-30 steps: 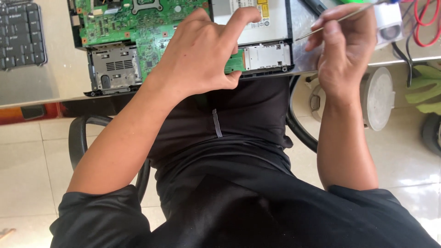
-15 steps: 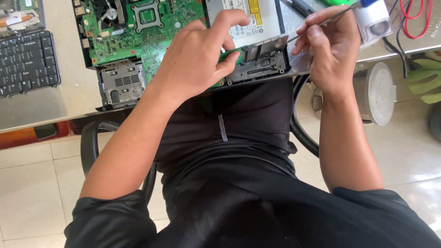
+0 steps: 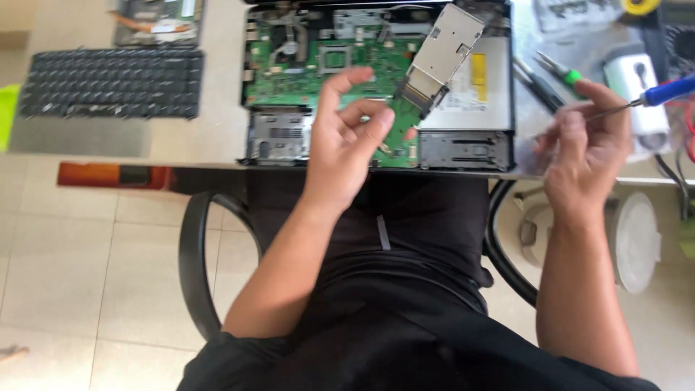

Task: The person removes a small circuit board from a disassembled laptop using a screwdriver, places it on the table, and then proceeds to unscrew and remove the laptop screen bezel.

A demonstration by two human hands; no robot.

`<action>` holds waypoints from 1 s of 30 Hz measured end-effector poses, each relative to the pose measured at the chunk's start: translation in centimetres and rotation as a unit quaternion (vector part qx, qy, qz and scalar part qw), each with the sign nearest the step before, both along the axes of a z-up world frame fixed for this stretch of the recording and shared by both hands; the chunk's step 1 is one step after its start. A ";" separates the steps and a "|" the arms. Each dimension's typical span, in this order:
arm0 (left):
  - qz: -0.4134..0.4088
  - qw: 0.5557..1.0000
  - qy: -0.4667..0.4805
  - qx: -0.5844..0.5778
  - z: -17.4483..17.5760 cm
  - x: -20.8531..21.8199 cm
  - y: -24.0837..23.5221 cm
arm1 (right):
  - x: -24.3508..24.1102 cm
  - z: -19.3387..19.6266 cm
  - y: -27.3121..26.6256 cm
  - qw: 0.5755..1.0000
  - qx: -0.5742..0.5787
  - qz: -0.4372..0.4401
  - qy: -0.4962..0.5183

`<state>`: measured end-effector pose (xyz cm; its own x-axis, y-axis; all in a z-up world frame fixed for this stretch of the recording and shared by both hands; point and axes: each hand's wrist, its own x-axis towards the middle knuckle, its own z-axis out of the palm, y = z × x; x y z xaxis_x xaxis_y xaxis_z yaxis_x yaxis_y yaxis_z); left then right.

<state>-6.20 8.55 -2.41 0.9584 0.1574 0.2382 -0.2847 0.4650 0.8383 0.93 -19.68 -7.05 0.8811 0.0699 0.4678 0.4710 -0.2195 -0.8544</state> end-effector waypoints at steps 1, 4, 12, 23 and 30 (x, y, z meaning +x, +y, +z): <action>0.013 1.000 -0.003 0.002 -0.4 -0.7 0.1 | -0.1 0.1 0.1 1.000 0.002 0.013 -0.003; 0.075 0.995 0.043 0.047 -0.9 -3.0 0.5 | -0.1 0.3 0.7 0.998 -0.043 0.004 0.046; 0.053 0.995 0.085 0.009 -1.7 -7.9 0.6 | 0.1 0.7 -1.5 0.967 -0.238 -0.089 -0.014; 0.032 0.990 0.130 -0.050 -1.7 -7.7 1.4 | 0.0 0.2 -2.9 0.921 -0.384 -0.059 -0.026; -0.011 0.995 0.097 -0.028 -1.1 -7.3 0.8 | 1.2 -0.5 -2.5 0.871 -0.474 -0.103 -0.074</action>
<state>-13.54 9.38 -3.46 0.9889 0.1434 0.0395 -0.1089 0.5175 0.8487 2.13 -22.20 -7.52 0.8557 0.3339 0.3953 0.4277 -0.8864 -0.1770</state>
